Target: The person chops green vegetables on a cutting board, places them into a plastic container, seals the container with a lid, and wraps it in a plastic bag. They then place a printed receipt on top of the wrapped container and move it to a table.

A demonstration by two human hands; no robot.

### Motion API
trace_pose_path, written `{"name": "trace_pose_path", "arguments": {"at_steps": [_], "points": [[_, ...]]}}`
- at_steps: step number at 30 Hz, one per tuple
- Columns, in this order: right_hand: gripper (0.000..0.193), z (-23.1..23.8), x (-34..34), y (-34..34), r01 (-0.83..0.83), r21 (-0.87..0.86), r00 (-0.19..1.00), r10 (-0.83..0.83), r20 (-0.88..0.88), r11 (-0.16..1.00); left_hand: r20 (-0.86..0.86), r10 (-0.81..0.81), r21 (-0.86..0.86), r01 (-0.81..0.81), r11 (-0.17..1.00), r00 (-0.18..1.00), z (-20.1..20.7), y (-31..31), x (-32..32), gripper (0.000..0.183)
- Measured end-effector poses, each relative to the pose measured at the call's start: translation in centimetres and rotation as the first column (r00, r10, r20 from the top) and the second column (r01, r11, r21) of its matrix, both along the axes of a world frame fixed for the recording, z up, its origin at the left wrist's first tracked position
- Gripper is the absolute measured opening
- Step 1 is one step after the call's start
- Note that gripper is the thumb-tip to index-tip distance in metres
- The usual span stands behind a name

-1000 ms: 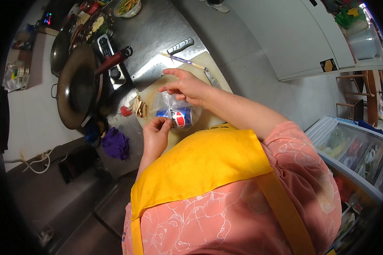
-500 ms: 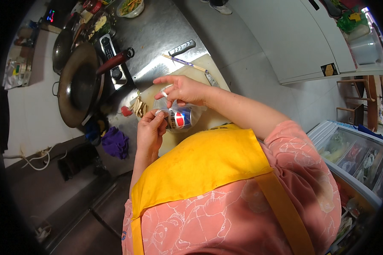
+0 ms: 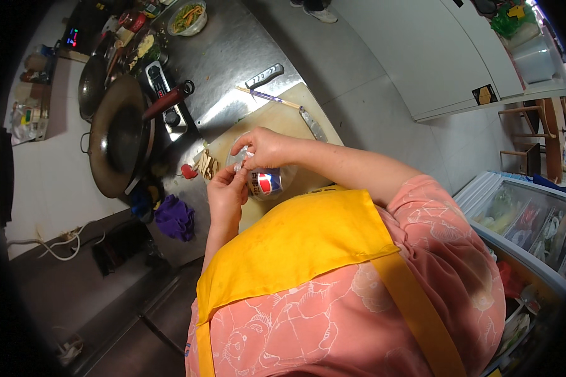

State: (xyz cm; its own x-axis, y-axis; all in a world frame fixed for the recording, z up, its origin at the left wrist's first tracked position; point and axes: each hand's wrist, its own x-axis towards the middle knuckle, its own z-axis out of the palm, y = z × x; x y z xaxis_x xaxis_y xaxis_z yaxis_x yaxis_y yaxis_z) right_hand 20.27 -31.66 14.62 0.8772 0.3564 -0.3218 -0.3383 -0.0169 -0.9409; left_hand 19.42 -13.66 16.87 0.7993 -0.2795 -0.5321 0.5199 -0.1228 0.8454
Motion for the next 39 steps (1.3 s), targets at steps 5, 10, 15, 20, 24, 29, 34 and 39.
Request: {"name": "trace_pose_path", "arguments": {"at_steps": [5,10,15,20,24,29,34,39], "points": [[0.041,-0.3,0.0,0.0,0.013,-0.065,0.999,-0.010,0.052,0.998,0.118,-0.048,0.178,0.026,0.984,0.992,0.1,0.0,-0.7,0.012],[0.037,-0.7,-0.6,1.4,0.196,-0.282,0.943,-0.101,0.318,0.939,0.041,-0.102,0.152,0.095,0.984,0.994,-0.7,0.8,-0.5,0.010],[0.032,-0.5,-0.7,1.7,0.246,-0.196,0.931,-0.176,0.320,0.949,-0.068,0.004,-0.296,-0.024,0.955,0.998,-1.3,1.2,-0.4,0.009],[0.038,0.9,-0.3,-0.7,0.139,0.103,0.971,-0.115,-0.210,0.985,-0.271,-0.020,-0.526,-0.131,0.841,0.962,-1.5,1.8,0.1,0.027],[0.046,1.8,-0.8,-1.3,0.206,0.326,0.951,-0.111,-0.288,0.922,-0.346,-0.044,-0.554,-0.166,0.816,0.937,-1.8,2.3,0.2,0.033],[0.052,1.1,-0.6,-1.0,0.108,0.224,0.980,-0.066,-0.189,0.969,-0.361,-0.053,-0.456,-0.127,0.881,0.931,-2.0,2.3,0.6,0.037],[0.055,-0.6,-0.2,0.3,0.158,0.199,0.979,-0.128,-0.156,0.967,-0.414,0.009,-0.391,-0.187,0.901,0.910,-1.9,1.9,1.0,0.033],[0.057,-1.1,-0.2,1.3,0.029,0.020,0.999,-0.029,0.026,0.999,-0.461,-0.043,-0.389,-0.159,0.907,0.886,-1.7,1.7,1.5,0.028]]}}
